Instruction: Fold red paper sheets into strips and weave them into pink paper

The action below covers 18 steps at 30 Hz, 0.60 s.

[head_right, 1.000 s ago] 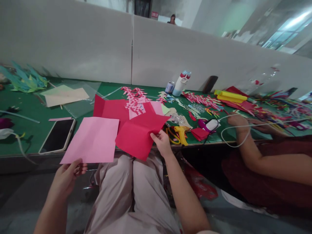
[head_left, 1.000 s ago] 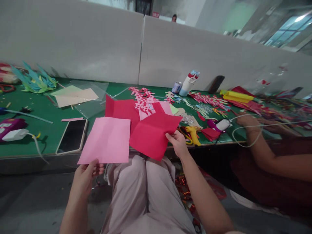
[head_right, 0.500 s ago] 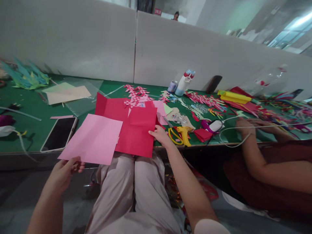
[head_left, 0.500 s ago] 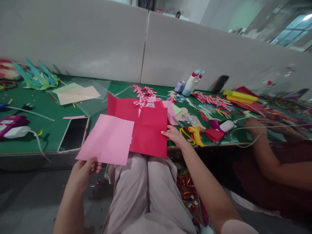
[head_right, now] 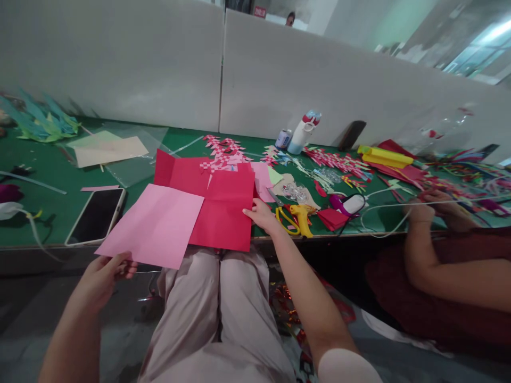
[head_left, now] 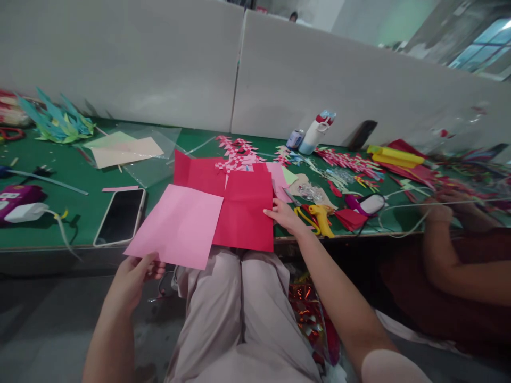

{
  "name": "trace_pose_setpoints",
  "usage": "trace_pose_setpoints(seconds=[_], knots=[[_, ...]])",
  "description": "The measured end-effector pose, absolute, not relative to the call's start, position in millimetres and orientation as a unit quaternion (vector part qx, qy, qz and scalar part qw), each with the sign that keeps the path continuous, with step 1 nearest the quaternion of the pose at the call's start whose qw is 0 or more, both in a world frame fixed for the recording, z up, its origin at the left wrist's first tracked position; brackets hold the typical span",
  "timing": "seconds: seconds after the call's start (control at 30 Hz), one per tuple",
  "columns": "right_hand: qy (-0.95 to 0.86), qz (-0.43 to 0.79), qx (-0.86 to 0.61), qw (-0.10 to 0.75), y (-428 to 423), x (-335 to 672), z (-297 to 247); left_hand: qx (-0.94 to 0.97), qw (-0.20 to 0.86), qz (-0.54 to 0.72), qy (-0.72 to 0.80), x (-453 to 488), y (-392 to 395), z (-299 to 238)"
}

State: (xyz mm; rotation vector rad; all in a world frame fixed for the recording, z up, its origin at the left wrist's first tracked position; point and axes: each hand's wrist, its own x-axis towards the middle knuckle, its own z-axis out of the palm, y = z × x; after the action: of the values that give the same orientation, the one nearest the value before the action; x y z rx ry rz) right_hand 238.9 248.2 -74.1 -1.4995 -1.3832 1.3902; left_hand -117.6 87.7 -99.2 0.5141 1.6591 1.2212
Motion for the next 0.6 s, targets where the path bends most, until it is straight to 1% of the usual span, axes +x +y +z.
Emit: trace_pose_setpoints(seconds=[0.6], knots=[[-0.542,0.521,-0.576,0.321,251.1,241.6,-78.3,0.213,0.49,0.502,0.68,-116.9,87.5,-101.5]])
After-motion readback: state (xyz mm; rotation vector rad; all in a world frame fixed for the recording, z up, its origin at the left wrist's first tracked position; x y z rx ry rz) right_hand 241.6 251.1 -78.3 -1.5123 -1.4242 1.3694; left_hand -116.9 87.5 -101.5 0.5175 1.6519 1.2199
